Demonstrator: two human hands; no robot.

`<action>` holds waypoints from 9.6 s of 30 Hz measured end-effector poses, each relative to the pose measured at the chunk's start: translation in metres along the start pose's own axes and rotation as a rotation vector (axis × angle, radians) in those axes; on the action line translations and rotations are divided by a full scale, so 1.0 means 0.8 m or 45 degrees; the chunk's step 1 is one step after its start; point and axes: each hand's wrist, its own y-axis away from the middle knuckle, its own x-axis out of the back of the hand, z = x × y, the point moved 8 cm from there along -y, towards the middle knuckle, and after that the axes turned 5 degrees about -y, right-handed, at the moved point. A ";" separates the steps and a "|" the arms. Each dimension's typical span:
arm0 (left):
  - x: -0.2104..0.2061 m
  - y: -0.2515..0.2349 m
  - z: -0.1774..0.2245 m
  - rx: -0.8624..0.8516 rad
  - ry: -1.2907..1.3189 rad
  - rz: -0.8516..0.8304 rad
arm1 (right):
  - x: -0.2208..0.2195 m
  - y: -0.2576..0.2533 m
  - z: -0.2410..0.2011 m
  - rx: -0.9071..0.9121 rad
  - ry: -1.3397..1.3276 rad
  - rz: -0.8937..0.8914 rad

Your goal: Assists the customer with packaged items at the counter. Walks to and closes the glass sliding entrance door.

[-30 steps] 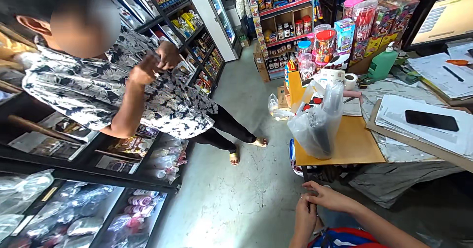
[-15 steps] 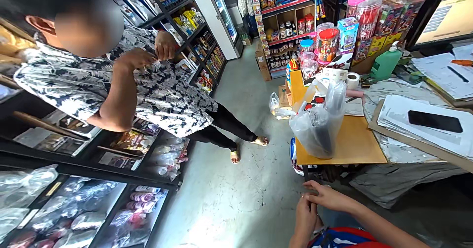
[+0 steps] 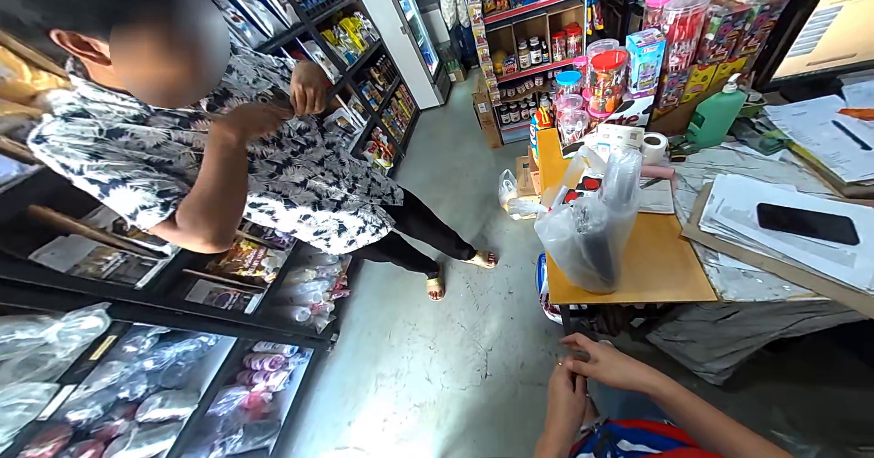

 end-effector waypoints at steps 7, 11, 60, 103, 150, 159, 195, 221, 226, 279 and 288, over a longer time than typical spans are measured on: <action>-0.003 -0.002 0.002 -0.005 -0.039 -0.019 | 0.004 0.002 0.005 0.035 -0.015 0.027; -0.005 -0.002 0.001 -0.033 -0.048 -0.006 | 0.005 0.003 0.007 0.032 -0.028 0.024; -0.026 -0.011 -0.005 0.015 -0.156 -0.282 | 0.236 0.009 0.008 0.042 -0.122 0.985; -0.077 0.092 -0.322 1.578 0.485 0.428 | 0.175 -0.257 -0.010 -0.191 1.134 -0.020; 0.585 0.127 -0.662 1.499 1.325 1.489 | -0.556 -1.047 -0.319 -0.122 1.357 -0.667; 0.470 0.192 -0.681 1.889 1.527 1.147 | -0.681 -0.972 -0.238 -0.259 1.566 -1.088; 0.497 0.249 -0.719 1.828 1.792 1.565 | -0.754 -1.023 -0.248 -0.275 1.629 -0.901; 0.626 0.384 -0.813 1.709 1.854 2.245 | -0.995 -1.065 -0.278 -0.225 1.690 -1.046; 0.787 0.565 -0.792 1.616 1.242 2.735 | -1.116 -1.085 -0.326 -0.126 1.642 -1.044; 0.961 1.035 -0.589 1.687 -1.116 3.978 | -1.774 -0.179 -0.352 -0.382 0.986 -3.542; 1.042 1.051 -0.650 1.511 -1.050 3.621 | -1.855 -0.262 -0.399 -0.435 0.793 -3.229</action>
